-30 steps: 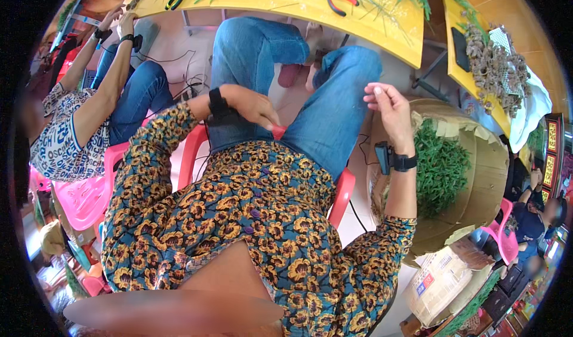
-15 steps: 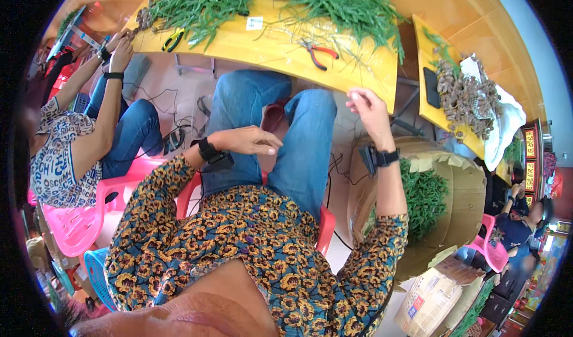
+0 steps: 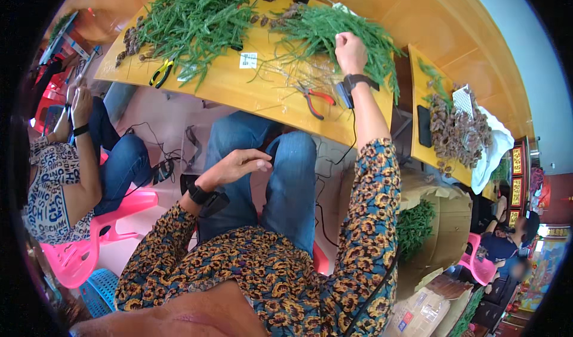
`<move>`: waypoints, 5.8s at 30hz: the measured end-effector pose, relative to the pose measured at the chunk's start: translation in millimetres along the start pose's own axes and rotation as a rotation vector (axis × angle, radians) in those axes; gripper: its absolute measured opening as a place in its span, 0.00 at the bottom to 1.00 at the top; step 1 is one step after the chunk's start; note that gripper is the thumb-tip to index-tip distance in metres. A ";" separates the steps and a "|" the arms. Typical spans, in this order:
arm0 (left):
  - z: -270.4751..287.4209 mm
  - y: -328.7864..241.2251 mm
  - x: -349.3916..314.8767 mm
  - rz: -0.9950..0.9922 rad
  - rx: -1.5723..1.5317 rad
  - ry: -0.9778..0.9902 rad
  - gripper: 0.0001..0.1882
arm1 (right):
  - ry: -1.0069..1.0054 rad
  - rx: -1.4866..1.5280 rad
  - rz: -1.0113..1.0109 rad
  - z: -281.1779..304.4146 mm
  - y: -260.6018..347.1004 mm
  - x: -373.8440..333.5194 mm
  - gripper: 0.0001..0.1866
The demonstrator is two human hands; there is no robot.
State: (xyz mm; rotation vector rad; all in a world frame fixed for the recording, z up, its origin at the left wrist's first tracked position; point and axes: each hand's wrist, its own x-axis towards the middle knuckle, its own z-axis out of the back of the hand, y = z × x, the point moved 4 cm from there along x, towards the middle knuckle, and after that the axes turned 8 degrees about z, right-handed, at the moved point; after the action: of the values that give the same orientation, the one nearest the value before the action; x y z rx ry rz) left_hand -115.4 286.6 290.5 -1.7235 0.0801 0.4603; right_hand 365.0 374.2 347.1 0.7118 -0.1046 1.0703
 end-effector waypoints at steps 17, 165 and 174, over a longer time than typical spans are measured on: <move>51.3 -58.0 9.8 -0.080 0.116 -0.082 0.20 | -0.140 0.559 0.012 106.1 78.7 15.2 0.11; 45.0 -180.4 187.7 -0.322 0.170 -0.553 0.26 | -0.196 1.469 -0.244 118.2 105.9 -114.3 0.23; 65.6 -211.0 197.2 -0.270 0.741 -0.731 0.18 | -0.363 1.071 -0.189 193.1 41.5 -96.8 0.27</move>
State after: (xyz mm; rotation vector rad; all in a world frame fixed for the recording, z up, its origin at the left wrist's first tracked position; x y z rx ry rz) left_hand 112.6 433.1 409.6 -0.7578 -0.4522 0.7207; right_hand 331.2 200.1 477.2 1.8393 0.2472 0.7496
